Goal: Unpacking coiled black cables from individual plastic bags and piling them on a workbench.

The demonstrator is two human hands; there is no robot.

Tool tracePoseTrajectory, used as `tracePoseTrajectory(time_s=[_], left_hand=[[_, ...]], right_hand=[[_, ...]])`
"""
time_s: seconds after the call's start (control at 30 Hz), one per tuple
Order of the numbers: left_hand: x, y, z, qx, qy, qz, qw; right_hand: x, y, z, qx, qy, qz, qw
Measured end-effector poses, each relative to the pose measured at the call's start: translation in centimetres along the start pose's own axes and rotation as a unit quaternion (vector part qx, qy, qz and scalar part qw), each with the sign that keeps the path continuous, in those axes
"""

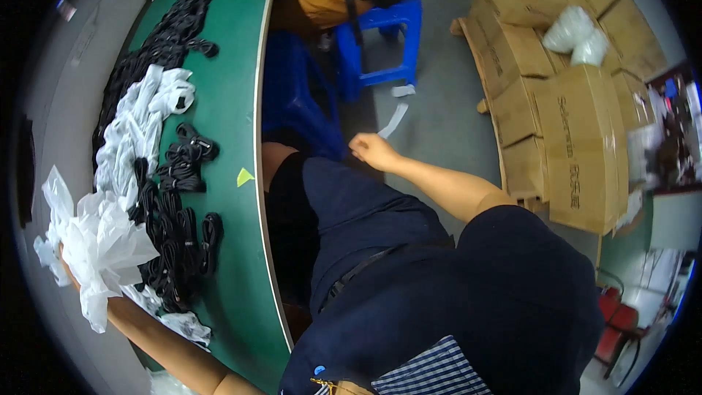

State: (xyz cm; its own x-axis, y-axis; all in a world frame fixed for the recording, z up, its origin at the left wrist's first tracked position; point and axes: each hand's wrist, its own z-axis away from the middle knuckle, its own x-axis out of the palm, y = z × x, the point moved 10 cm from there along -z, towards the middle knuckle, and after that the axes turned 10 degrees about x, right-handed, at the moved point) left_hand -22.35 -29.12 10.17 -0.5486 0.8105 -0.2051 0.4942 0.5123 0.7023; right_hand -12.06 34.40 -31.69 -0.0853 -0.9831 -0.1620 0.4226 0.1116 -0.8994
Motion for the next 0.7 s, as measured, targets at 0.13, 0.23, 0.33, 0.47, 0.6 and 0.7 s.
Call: tracePoseTrajectory(time_s=[0.13, 0.23, 0.33, 0.47, 0.6, 0.7], left_hand=[[12.8, 4.4, 2.1, 0.044, -0.121, 0.070, 0.989], [20.0, 10.3, 3.4, 0.092, -0.193, 0.104, 0.971], [28.4, 8.8, 3.8, 0.034, -0.261, 0.142, 0.954], [41.0, 14.2, 9.4, 0.235, -0.404, -0.076, 0.881], [49.5, 10.0, 12.8, 0.152, -0.491, -0.094, 0.853], [53.4, 3.8, 10.9, 0.194, -0.514, -0.097, 0.830]], right_hand=[[-5.6, 12.2, 6.5, 0.151, 0.066, 0.021, 0.986], [-7.5, 16.9, 8.7, 0.177, 0.111, 0.041, 0.977], [-10.6, 20.7, 10.4, 0.225, 0.175, 0.083, 0.955], [-12.4, 22.4, 9.7, 0.277, 0.211, 0.127, 0.929], [-16.7, 25.8, 6.2, 0.346, 0.218, 0.158, 0.899], [-25.8, 27.8, 0.7, 0.367, 0.311, 0.135, 0.866]])
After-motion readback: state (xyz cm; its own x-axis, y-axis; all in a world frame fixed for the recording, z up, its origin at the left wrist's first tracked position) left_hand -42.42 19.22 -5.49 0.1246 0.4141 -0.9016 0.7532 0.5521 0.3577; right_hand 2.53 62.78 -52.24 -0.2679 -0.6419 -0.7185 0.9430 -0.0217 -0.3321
